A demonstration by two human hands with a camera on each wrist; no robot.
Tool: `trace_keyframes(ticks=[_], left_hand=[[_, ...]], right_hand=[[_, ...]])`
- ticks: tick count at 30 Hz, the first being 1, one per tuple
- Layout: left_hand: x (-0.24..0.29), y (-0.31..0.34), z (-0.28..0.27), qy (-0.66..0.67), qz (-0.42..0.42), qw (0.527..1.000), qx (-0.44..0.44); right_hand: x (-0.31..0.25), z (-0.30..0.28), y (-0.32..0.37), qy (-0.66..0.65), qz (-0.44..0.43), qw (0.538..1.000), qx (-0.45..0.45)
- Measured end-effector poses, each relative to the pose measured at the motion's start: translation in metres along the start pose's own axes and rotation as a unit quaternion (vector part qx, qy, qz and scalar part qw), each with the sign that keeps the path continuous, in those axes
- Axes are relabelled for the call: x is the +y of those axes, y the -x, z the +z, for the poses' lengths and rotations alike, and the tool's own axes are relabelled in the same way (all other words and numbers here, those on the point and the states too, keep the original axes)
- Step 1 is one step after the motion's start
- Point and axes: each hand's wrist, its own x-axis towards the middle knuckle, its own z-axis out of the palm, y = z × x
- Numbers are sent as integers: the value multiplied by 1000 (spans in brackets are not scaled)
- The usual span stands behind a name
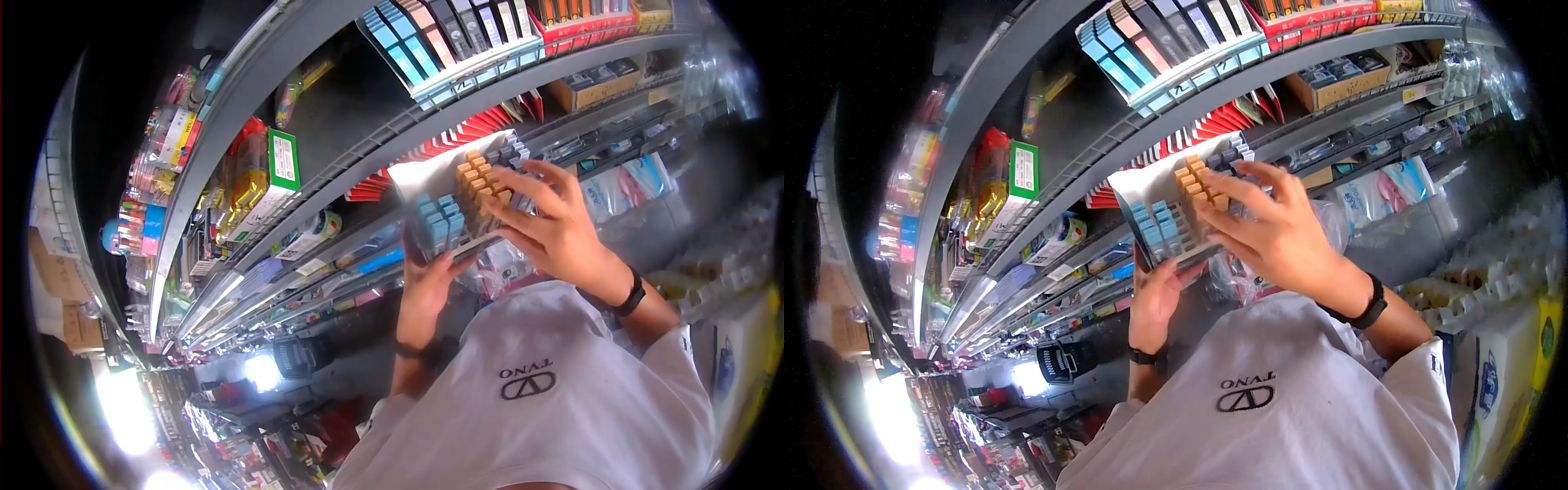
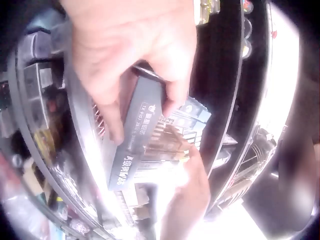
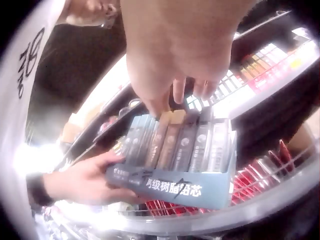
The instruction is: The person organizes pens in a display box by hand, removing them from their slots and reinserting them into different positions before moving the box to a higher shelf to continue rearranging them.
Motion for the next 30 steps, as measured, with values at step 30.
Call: trace_keyframes(ticks=[30], left_hand=[[3,-12,37,-97,37,994,-45]], right_hand=[[78,-5,81,-519,371,770,-8]])
